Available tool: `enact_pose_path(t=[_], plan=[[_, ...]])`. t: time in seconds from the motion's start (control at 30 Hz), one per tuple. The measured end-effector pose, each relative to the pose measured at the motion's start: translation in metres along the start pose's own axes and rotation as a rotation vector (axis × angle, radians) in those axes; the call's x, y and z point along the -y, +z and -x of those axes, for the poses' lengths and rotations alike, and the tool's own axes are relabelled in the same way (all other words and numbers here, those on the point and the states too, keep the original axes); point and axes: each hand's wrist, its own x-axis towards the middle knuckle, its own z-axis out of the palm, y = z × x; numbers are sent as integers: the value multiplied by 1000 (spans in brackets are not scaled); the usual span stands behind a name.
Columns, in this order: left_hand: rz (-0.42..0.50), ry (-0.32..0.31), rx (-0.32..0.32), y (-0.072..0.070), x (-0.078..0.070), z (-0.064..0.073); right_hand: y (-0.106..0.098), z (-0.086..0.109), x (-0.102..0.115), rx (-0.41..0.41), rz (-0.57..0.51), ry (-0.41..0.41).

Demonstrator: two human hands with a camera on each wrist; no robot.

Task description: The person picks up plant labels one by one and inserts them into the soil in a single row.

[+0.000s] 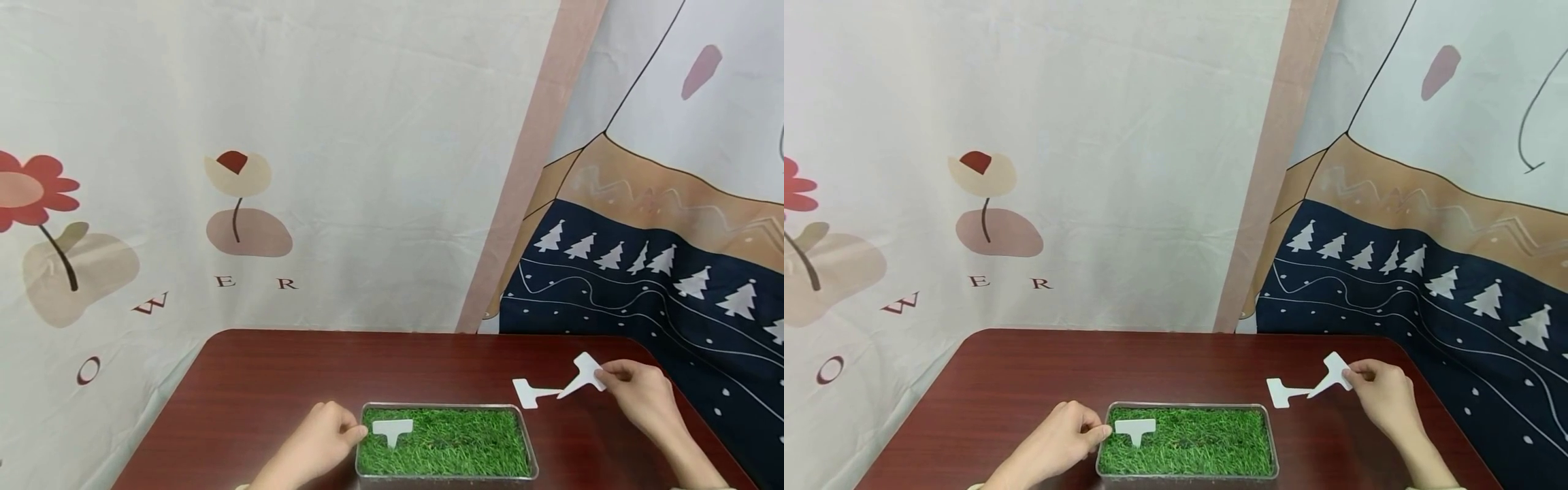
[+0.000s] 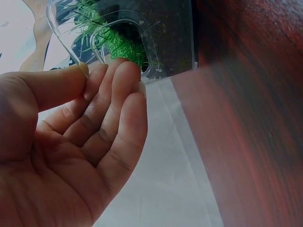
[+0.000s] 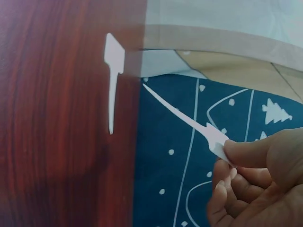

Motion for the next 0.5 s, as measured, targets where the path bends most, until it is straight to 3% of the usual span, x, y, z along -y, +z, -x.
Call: enact_pose_path(t=[0.5], plan=[[49,8,10,-1,2,0,1,15,26,-131,-99,17]])
